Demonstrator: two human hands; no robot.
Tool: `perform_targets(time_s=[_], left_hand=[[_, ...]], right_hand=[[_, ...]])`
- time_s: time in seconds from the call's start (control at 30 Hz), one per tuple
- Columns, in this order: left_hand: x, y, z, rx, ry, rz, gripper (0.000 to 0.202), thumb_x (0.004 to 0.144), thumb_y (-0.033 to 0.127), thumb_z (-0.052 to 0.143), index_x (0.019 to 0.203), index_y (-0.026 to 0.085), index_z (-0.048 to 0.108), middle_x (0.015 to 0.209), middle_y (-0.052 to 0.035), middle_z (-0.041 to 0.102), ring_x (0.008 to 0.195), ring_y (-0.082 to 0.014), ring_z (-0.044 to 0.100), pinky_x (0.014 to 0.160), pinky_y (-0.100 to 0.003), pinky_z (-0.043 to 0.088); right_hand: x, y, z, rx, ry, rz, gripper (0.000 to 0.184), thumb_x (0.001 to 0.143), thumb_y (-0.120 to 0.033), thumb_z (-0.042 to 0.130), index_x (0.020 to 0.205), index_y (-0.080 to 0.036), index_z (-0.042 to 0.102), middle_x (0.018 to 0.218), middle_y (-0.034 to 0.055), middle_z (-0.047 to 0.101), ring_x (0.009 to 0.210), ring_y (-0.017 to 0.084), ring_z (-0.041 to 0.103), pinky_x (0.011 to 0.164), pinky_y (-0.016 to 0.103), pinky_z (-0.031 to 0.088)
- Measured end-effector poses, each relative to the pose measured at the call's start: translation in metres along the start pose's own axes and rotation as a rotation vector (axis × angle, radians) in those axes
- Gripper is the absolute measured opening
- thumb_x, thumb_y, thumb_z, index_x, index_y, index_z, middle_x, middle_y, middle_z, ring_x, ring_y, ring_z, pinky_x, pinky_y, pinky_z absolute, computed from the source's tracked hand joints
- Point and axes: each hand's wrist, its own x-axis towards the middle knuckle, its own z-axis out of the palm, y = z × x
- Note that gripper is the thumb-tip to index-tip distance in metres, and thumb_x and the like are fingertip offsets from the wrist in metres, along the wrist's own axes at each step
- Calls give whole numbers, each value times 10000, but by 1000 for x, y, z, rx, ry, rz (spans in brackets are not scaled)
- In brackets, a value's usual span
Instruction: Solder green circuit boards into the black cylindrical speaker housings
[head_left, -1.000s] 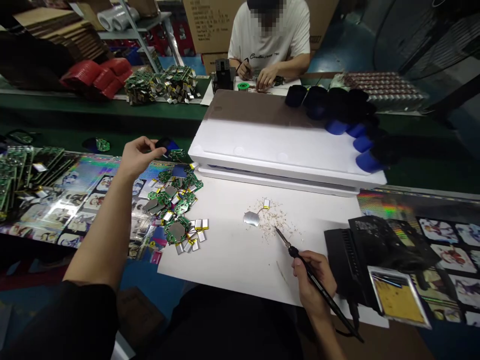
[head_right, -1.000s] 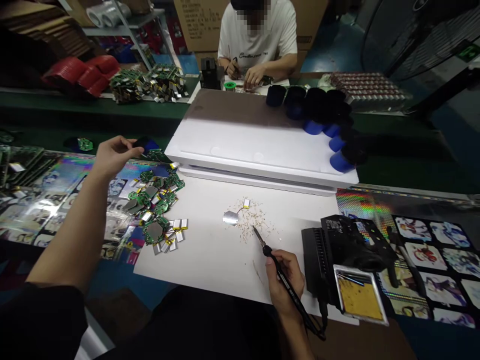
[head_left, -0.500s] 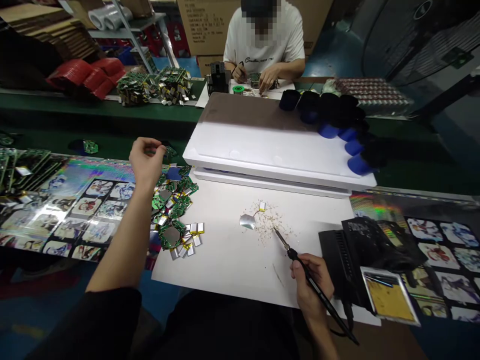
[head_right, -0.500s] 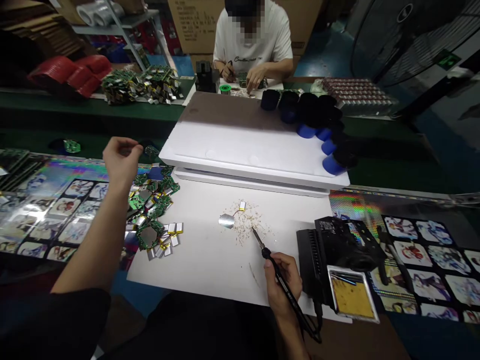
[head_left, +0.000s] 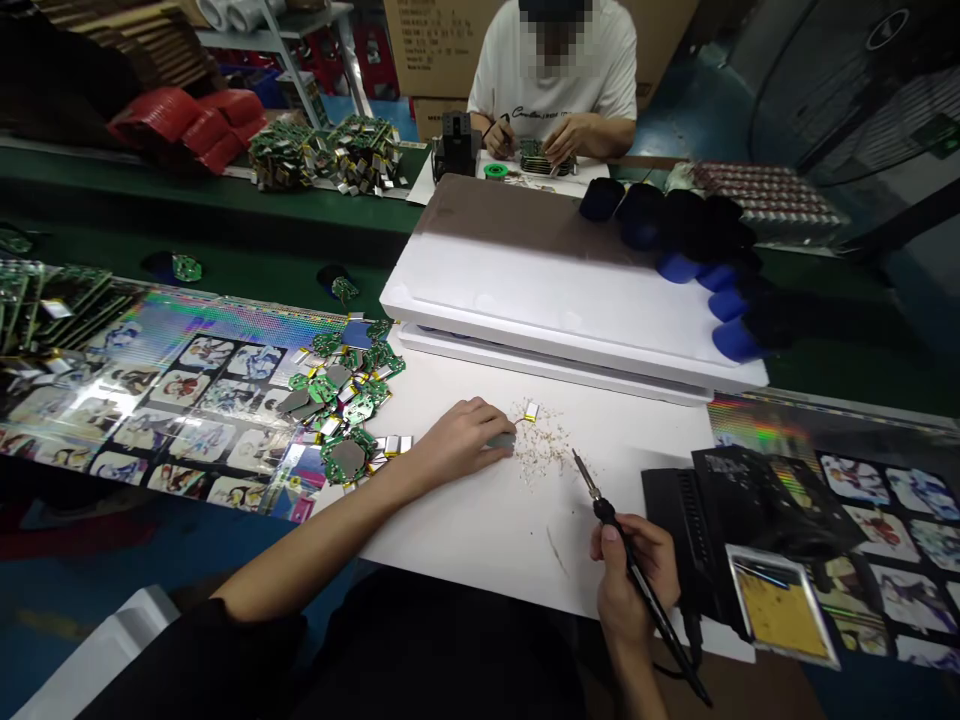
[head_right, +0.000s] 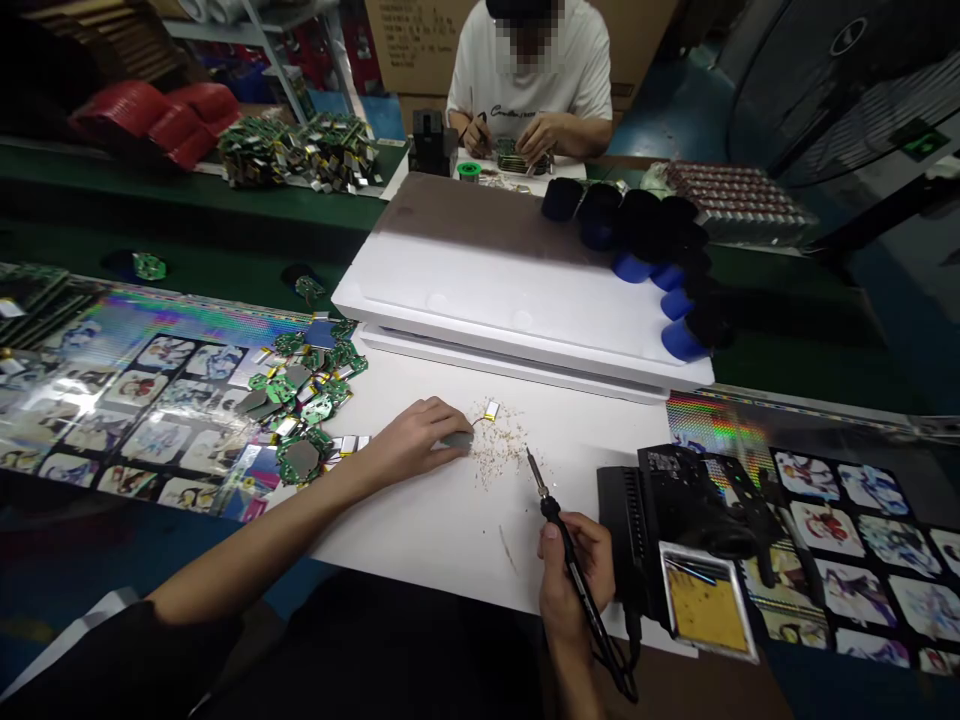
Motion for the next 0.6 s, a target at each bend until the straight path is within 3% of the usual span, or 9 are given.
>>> perform_targets(time_s=[0.1, 0.27, 0.37, 0.47, 0.6], left_hand=[[-8, 5, -10, -215, 68, -44, 216, 1041, 377, 657, 1176, 223, 727, 1172, -84, 777, 1114, -257, 696, 1011, -395, 531], [-26, 9, -20, -477, 199, -336, 290, 1070, 450, 542, 1049, 227, 725, 996, -38, 771, 866, -190, 680, 756, -291, 518], [-32, 1, -25, -452, 241, -416, 360, 1059, 503, 516, 965, 213, 706, 844, -17, 724, 765, -182, 636, 688, -279, 473], [-34, -9, -34, -364, 152, -440, 375, 1051, 525, 505, 958, 228, 713, 753, 6, 692, 663, -174, 601, 632, -274, 432], [-30, -20, -52, -104, 72, -440, 336, 1043, 454, 499, 968, 236, 744, 907, -40, 771, 811, -227, 699, 727, -305, 476]], right_hand=[[0, 0, 1, -2, 18, 3, 314, 903, -438, 797, 1044, -196, 655, 705, -33, 654, 535, 122, 603, 551, 262, 505], [-3, -2, 5, -73, 63, 23, 373, 865, -453, 826, 1082, -194, 668, 856, 27, 699, 662, 155, 656, 605, 282, 513], [-5, -3, 7, -68, 54, 18, 353, 880, -433, 814, 1096, -196, 668, 878, 38, 713, 676, 153, 665, 617, 278, 516], [-6, -4, 10, -17, 62, 5, 341, 891, -411, 813, 1112, -197, 666, 846, 30, 735, 595, 132, 643, 573, 266, 523], [-7, -3, 11, 88, -3, -12, 362, 964, -435, 735, 1234, -212, 646, 989, 92, 820, 507, 126, 645, 514, 282, 548]])
